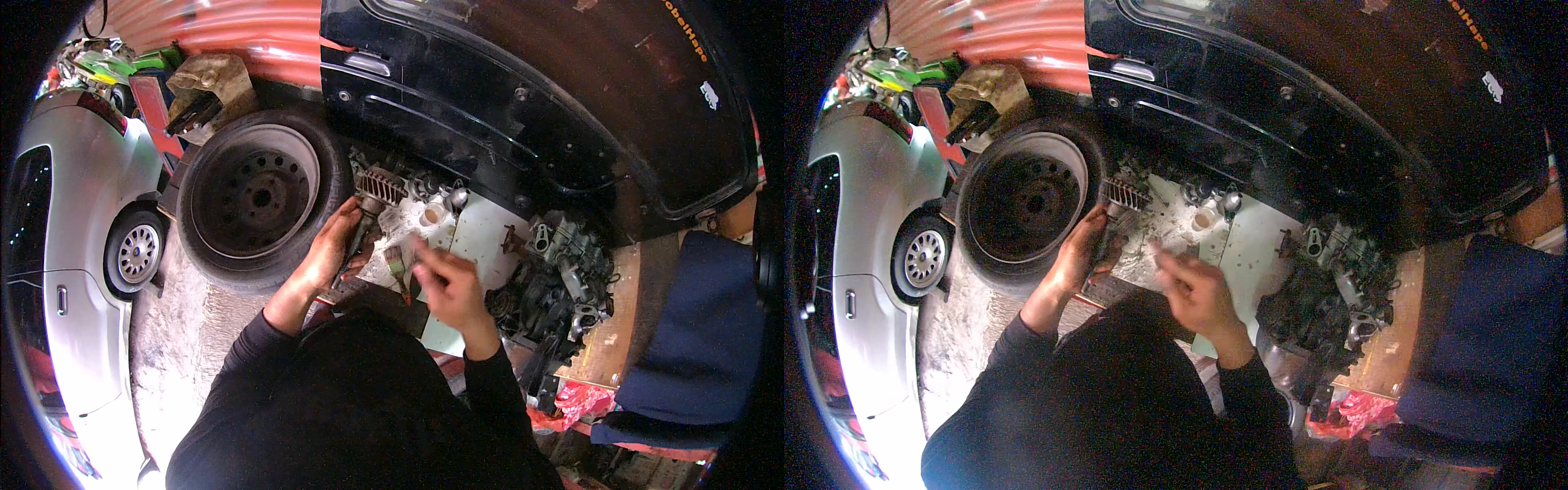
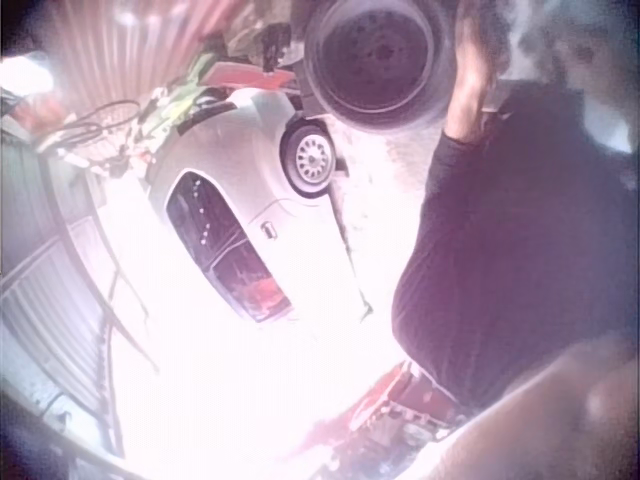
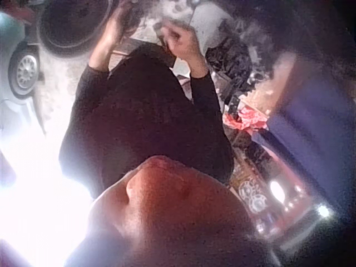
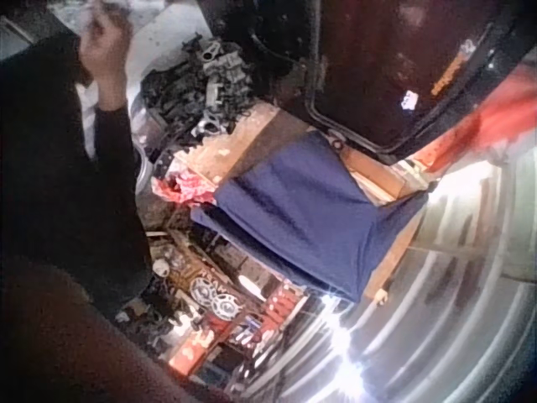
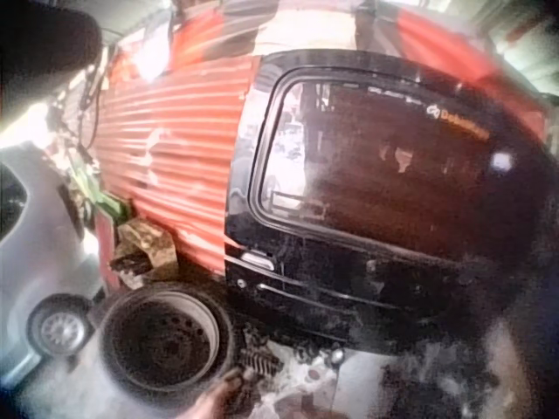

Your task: The person holds a metal gear and uses a small brush to scrub its teeth and inner surfaces. They rotate the gear to access different areas and continue brushing throughout the clip.

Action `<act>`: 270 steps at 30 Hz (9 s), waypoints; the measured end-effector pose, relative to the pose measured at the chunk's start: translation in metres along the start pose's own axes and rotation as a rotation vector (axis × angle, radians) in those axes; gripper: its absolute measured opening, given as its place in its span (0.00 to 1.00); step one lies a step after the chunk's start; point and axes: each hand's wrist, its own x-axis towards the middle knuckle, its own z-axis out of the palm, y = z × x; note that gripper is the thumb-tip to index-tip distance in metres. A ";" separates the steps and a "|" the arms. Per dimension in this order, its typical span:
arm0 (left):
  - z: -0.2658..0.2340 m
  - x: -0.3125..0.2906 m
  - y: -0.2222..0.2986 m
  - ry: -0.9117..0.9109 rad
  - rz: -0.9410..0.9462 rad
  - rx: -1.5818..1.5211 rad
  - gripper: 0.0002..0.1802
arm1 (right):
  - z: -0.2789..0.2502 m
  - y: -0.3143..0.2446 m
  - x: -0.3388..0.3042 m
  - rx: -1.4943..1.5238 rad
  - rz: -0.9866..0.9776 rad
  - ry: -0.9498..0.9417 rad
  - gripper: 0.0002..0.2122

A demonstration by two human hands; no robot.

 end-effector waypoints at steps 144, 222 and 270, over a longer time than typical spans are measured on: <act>-0.004 -0.044 0.012 0.188 0.093 0.588 0.31 | -0.072 -0.081 0.048 -0.410 -0.257 -0.570 0.22; 0.002 -0.060 0.017 0.199 0.607 1.200 0.24 | -0.070 -0.082 0.045 -0.347 -0.232 -0.791 0.23; -0.007 -0.024 0.047 0.093 -0.320 0.323 0.24 | -0.075 -0.050 0.039 -0.471 -0.218 -0.312 0.27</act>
